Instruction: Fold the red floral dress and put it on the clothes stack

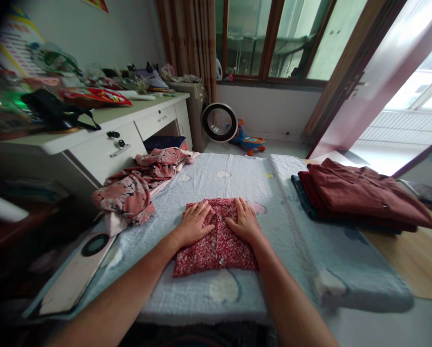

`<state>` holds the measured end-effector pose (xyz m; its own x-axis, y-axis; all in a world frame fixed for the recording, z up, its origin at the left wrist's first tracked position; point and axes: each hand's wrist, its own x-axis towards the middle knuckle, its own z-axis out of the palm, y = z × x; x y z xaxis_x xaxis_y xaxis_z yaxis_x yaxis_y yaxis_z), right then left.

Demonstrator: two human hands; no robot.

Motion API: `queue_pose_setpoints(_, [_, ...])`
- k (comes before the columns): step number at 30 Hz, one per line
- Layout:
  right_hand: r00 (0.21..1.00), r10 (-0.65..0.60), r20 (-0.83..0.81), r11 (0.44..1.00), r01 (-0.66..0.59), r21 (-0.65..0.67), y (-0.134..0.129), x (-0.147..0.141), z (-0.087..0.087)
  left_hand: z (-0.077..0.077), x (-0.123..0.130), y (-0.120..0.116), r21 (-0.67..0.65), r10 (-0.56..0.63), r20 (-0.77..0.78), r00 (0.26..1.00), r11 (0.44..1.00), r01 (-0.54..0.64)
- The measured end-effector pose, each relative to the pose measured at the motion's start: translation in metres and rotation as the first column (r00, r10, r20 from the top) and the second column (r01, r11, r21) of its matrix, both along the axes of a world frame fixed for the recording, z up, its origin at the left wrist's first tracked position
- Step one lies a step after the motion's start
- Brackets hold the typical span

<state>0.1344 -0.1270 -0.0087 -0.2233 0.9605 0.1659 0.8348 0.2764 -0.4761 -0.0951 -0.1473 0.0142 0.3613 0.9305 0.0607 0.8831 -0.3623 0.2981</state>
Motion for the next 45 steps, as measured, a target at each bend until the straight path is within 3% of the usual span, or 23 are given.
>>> queue_pose_setpoints(3, [0.985, -0.018, -0.173, 1.000, 0.019, 0.004, 0.003, 0.003, 0.000, 0.007, -0.006, 0.002, -0.016, -0.003, 0.124, 0.992, 1.000, 0.005])
queue_pose_setpoints(5, [0.944, -0.054, -0.326, 0.998, 0.044, -0.037, 0.006, 0.008, 0.004, 0.011, -0.014, 0.001, 0.014, 0.047, 0.260, 0.964, 0.998, -0.053])
queue_pose_setpoints(9, [0.809, -0.232, -0.540, 0.972, 0.210, -0.104, 0.010, 0.027, 0.019, 0.012, -0.036, -0.010, 0.008, 0.185, 0.543, 0.819, 0.974, -0.225])
queue_pose_setpoints(12, [0.831, -0.385, -0.401, 0.918, 0.390, -0.072, 0.006, 0.045, 0.030, 0.015, -0.049, -0.026, -0.234, 0.372, 0.699, 0.610, 0.926, -0.296])
queue_pose_setpoints(16, [0.909, -0.416, -0.026, 0.906, 0.411, -0.101, -0.014, 0.056, 0.038, 0.026, -0.054, -0.048, -0.639, 0.659, 0.704, 0.266, 0.750, -0.168])
queue_pose_setpoints(18, [0.915, -0.388, 0.113, 0.904, 0.401, -0.145, -0.024, 0.054, 0.040, 0.033, -0.053, -0.054, -0.738, 0.739, 0.654, 0.160, 0.670, -0.081])
queue_pose_setpoints(20, [0.911, -0.360, 0.203, 0.896, 0.398, -0.196, -0.032, 0.048, 0.041, 0.039, -0.052, -0.055, -0.786, 0.784, 0.613, 0.100, 0.618, -0.019])
queue_pose_setpoints(24, [0.887, -0.339, 0.313, 0.881, 0.416, -0.224, -0.037, 0.031, 0.041, 0.044, -0.047, -0.048, -0.821, 0.817, 0.571, 0.080, 0.568, 0.051])
queue_pose_setpoints(31, [0.894, -0.346, 0.283, 0.909, 0.394, -0.133, -0.041, 0.013, 0.042, 0.042, -0.034, -0.034, -0.838, 0.818, 0.545, 0.182, 0.534, 0.110])
queue_pose_setpoints(34, [0.908, -0.371, 0.195, 0.908, 0.398, -0.127, -0.041, 0.011, 0.041, 0.039, -0.030, -0.030, -0.774, 0.738, 0.625, 0.255, 0.628, 0.081])
queue_pose_setpoints(37, [0.909, -0.407, 0.096, 0.900, 0.417, -0.132, -0.038, 0.014, 0.039, 0.035, -0.029, -0.027, -0.665, 0.640, 0.693, 0.332, 0.745, -0.050])
queue_pose_setpoints(39, [0.902, -0.431, 0.025, 0.891, 0.430, -0.148, -0.036, 0.015, 0.038, 0.033, -0.027, -0.026, -0.646, 0.629, 0.706, 0.326, 0.761, -0.069])
queue_pose_setpoints(42, [0.874, -0.466, -0.141, 0.873, 0.428, -0.235, -0.034, 0.017, 0.039, 0.034, -0.025, -0.026, -0.726, 0.702, 0.676, 0.226, 0.687, 0.038])
queue_pose_setpoints(45, [0.772, -0.491, -0.403, 0.852, 0.329, -0.407, -0.034, 0.016, 0.040, 0.037, -0.024, -0.026, -0.795, 0.781, 0.606, 0.150, 0.591, 0.134])
